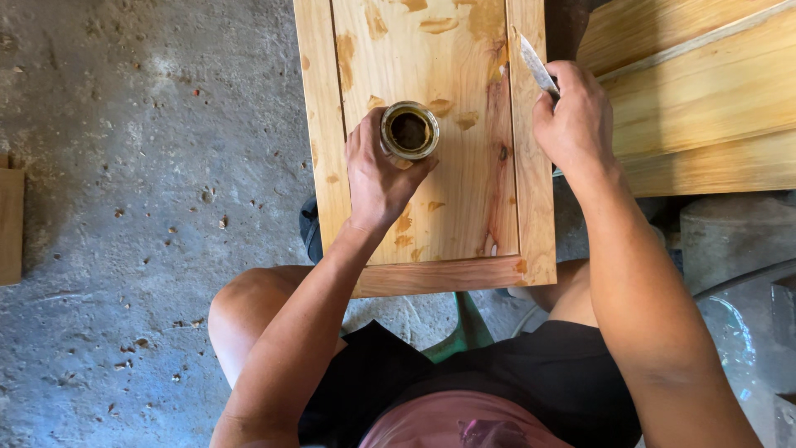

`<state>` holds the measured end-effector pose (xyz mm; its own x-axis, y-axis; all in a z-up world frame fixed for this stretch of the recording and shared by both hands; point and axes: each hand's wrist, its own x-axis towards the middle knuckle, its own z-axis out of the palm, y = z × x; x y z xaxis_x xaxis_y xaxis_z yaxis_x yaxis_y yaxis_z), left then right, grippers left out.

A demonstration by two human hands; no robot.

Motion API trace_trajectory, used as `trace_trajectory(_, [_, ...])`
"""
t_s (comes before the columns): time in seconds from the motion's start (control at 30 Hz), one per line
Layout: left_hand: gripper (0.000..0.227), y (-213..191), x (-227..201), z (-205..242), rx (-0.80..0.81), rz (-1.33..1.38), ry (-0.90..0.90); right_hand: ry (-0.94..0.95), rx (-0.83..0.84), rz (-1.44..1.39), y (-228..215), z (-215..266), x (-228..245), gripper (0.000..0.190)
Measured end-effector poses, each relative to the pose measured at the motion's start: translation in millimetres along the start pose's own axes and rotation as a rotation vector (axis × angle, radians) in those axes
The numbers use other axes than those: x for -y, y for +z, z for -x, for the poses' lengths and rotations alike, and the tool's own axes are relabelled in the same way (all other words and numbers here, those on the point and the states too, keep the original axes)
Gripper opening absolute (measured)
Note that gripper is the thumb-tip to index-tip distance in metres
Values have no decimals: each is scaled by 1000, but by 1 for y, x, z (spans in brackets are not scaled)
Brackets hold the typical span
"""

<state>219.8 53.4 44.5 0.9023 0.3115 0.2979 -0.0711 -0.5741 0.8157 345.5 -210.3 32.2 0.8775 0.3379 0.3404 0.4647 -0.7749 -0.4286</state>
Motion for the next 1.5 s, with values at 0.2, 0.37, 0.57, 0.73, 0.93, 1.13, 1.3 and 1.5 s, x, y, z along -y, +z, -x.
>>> trace_trajectory(0.2, [74, 0, 0, -1, 28, 34, -42, 18, 10, -2, -2, 0, 0, 25])
trace_trajectory(0.37, [78, 3, 3, 0, 27, 15, -21, 15, 5, -5, -4, -1, 1, 26])
trace_trajectory(0.57, [79, 6, 5, 2, 31, -6, -15, 29, 24, -2, -5, 0, 2, 25])
trace_trajectory(0.73, [79, 5, 6, 2, 39, -12, -23, -1, 3, -18, -3, -1, 1, 25])
trace_trajectory(0.93, [76, 4, 6, 4, 39, -17, -25, -36, -4, -2, -1, -1, 1, 23])
trace_trajectory(1.13, [74, 2, 6, 5, 43, -31, -30, -26, 10, -7, 1, -1, 4, 24])
trace_trajectory(1.3, [70, 3, 7, 8, 34, -61, 3, -48, 6, -13, 2, 1, 1, 23])
trace_trajectory(1.5, [71, 3, 6, 9, 8, -65, 37, -59, 9, -57, 4, -1, -2, 19])
